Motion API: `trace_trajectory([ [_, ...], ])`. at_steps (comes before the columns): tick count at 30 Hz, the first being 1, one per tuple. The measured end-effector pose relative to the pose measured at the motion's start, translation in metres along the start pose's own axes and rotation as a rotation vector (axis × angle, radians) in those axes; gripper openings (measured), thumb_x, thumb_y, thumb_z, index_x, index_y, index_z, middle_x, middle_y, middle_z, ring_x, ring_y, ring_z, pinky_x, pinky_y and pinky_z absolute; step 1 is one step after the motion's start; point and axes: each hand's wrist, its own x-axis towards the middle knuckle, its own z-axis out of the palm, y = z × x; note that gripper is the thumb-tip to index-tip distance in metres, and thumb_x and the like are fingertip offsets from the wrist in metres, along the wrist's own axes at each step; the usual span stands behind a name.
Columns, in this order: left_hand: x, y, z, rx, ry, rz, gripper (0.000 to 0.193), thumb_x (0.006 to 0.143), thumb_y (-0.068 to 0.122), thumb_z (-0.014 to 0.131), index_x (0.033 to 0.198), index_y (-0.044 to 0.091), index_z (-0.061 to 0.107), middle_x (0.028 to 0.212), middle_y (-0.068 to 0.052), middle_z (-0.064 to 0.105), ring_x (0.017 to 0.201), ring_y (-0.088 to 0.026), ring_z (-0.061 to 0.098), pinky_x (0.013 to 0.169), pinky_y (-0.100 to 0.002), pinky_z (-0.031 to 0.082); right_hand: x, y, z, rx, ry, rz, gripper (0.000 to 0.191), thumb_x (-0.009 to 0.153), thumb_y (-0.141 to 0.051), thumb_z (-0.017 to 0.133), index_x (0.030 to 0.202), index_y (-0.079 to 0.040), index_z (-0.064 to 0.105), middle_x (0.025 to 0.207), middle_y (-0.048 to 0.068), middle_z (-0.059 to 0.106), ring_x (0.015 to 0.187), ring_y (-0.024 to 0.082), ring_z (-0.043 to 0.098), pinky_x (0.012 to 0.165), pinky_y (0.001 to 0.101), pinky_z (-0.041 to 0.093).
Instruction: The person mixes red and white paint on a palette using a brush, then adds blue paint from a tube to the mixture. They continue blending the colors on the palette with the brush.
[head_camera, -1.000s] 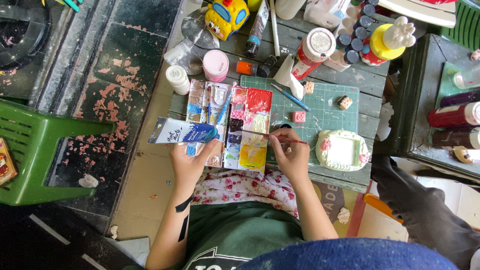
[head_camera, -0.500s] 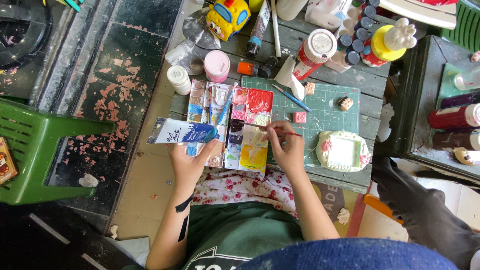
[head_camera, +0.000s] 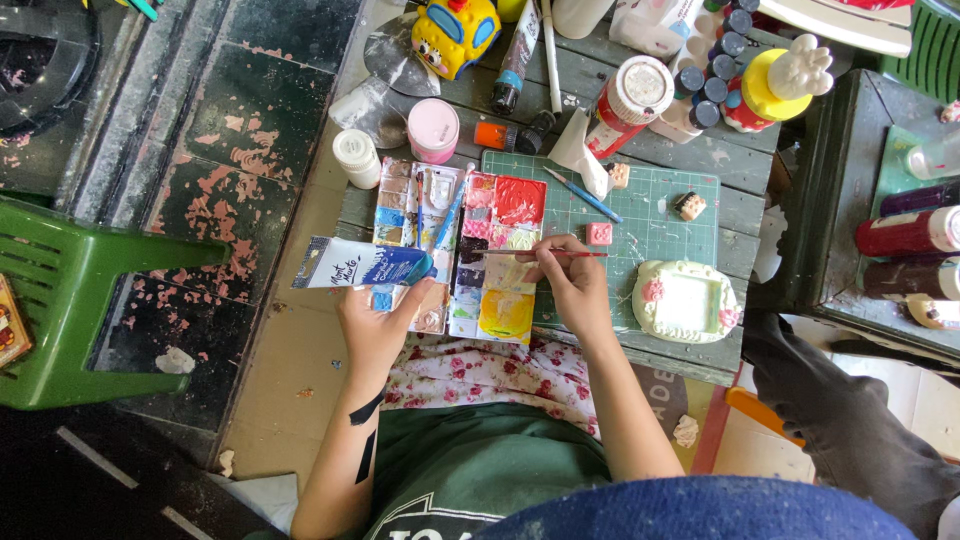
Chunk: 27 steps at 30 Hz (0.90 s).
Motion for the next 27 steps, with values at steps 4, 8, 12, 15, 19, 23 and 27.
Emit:
trace_trajectory([
  [4,-0.001,-0.001,-0.001,0.011,0.0,0.003,0.026,0.088,0.01,0.085,0.108,-0.001,0.072,0.101,-0.005,0.077,0.091,-0.01,0.071,0.085,-0.028,0.055,-0.006,0.002,-0.006,-0.052,-0.028,-0.038,0.019,0.109,-0.015,0.054,0.107,0.003,0.061,0.099,0.01,0.074,0.088,0.01,0.07,0.085,0.0268,0.056],
  [8,0.0,-0.002,-0.001,-0.002,-0.004,-0.004,0.026,0.088,0.01,0.085,0.108,0.0,0.072,0.101,-0.005,0.078,0.092,-0.01,0.071,0.086,-0.028,0.055,-0.014,-0.003,-0.004,-0.179,-0.009,-0.108,0.02,0.11,-0.011,0.056,0.104,0.005,0.067,0.105,0.01,0.069,0.088,0.011,0.068,0.079,0.0262,0.054],
  [12,-0.002,-0.002,0.0,0.019,-0.003,0.02,0.026,0.088,0.01,0.085,0.108,0.0,0.073,0.101,-0.005,0.078,0.092,-0.011,0.071,0.086,-0.028,0.055,-0.019,-0.016,0.003,-0.188,0.082,-0.094,0.015,0.106,-0.012,0.056,0.107,0.002,0.061,0.097,0.005,0.078,0.081,0.007,0.066,0.071,0.0211,0.053],
  [15,-0.003,-0.002,0.0,-0.005,-0.006,0.01,0.026,0.089,0.01,0.085,0.109,0.0,0.072,0.102,-0.005,0.077,0.093,-0.011,0.071,0.087,-0.028,0.054,-0.021,-0.026,0.007,-0.363,0.091,-0.115,0.014,0.103,-0.013,0.059,0.105,0.0,0.062,0.092,0.004,0.078,0.076,0.007,0.071,0.061,0.0209,0.053],
  [19,-0.004,-0.002,0.0,0.01,-0.004,0.013,0.027,0.088,0.01,0.085,0.109,0.0,0.072,0.102,-0.005,0.077,0.093,-0.011,0.071,0.087,-0.028,0.054,-0.026,-0.033,0.01,-0.434,0.098,-0.176,0.012,0.104,-0.012,0.06,0.105,-0.001,0.065,0.087,0.005,0.077,0.075,0.006,0.07,0.056,0.0221,0.049],
  [23,-0.003,-0.005,0.001,0.007,0.002,0.033,0.028,0.087,0.01,0.085,0.109,0.0,0.07,0.102,-0.005,0.076,0.093,-0.01,0.071,0.087,-0.028,0.054,-0.027,-0.031,0.009,-0.427,0.121,-0.189,0.011,0.103,-0.011,0.06,0.105,-0.001,0.064,0.087,0.006,0.077,0.074,0.006,0.07,0.056,0.0221,0.049],
  [27,-0.003,-0.008,0.003,0.072,0.023,0.019,0.028,0.085,0.009,0.088,0.105,0.0,0.071,0.097,-0.006,0.077,0.087,-0.011,0.07,0.081,-0.028,0.054,-0.029,-0.025,0.007,-0.437,0.085,-0.224,0.01,0.103,-0.009,0.059,0.104,0.0,0.062,0.094,0.007,0.077,0.074,0.007,0.067,0.06,0.0221,0.052],
])
